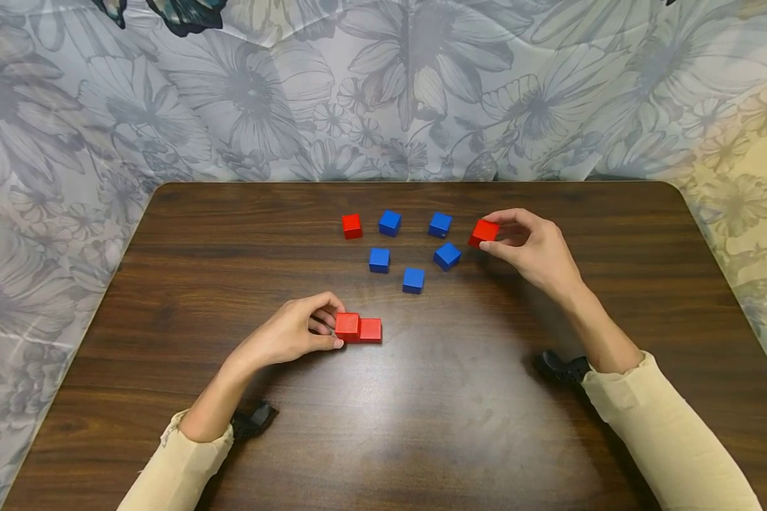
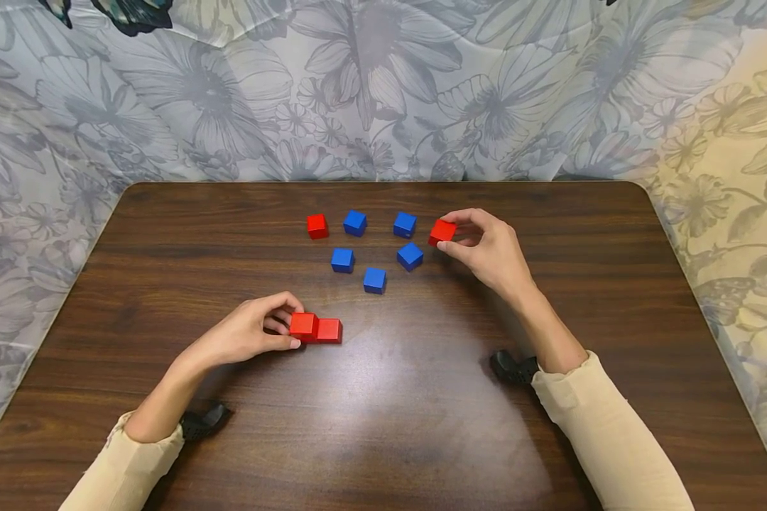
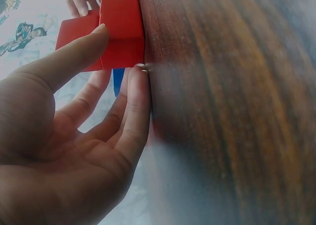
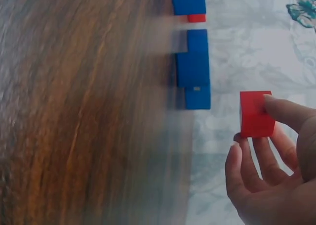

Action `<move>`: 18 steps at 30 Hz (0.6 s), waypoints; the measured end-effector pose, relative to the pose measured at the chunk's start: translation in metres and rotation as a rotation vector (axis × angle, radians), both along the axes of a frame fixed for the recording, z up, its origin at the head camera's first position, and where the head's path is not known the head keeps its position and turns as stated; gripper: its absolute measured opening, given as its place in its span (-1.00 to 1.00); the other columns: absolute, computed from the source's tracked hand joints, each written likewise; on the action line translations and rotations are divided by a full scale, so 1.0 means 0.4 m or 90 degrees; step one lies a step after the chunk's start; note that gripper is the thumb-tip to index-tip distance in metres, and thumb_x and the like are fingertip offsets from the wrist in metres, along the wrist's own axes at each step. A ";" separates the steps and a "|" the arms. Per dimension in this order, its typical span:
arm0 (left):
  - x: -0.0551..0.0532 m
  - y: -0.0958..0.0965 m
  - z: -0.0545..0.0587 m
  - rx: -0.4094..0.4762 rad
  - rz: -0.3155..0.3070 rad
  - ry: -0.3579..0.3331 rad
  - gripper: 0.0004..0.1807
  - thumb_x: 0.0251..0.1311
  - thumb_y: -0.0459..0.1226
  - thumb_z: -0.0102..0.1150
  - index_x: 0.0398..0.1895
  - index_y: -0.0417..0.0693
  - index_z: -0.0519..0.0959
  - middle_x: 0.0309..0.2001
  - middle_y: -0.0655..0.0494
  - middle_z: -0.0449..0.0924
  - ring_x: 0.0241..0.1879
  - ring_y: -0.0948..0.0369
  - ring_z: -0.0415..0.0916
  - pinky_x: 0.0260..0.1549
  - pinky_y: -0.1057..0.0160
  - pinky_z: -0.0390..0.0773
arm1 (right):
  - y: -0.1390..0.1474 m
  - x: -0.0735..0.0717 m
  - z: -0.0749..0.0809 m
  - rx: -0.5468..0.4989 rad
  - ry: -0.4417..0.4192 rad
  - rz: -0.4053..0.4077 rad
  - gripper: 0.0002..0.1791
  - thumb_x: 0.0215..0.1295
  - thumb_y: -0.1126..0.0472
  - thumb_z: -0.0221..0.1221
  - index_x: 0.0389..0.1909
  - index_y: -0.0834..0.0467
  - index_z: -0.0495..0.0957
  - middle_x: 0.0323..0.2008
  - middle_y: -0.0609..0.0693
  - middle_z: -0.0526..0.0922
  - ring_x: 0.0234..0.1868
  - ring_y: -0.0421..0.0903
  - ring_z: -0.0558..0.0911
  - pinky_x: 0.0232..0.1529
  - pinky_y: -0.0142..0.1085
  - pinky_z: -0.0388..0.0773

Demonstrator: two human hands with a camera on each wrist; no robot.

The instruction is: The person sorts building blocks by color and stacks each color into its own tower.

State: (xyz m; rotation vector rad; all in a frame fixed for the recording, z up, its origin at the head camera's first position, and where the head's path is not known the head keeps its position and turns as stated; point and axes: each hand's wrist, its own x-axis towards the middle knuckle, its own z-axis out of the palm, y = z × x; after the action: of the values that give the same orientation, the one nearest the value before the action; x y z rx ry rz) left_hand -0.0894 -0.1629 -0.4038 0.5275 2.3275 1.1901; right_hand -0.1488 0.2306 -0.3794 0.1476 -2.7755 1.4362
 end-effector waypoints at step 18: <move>0.002 0.000 -0.003 0.011 -0.001 0.004 -0.57 0.04 -0.37 0.49 -0.03 -0.09 0.53 -0.13 -0.01 0.61 -0.23 0.21 0.62 -0.19 0.31 0.64 | -0.049 0.041 0.034 -0.066 0.062 0.060 -0.62 0.16 0.25 0.43 0.02 0.07 0.64 -0.07 -0.04 0.66 -0.33 -0.09 0.70 -0.28 -0.47 0.61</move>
State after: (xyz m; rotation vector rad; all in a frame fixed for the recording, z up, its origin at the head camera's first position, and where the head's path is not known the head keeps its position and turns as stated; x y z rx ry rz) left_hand -0.0888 -0.1627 -0.4050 0.5391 2.3241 1.2107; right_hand -0.1324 0.2110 -0.3659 0.3418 -2.6420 1.5456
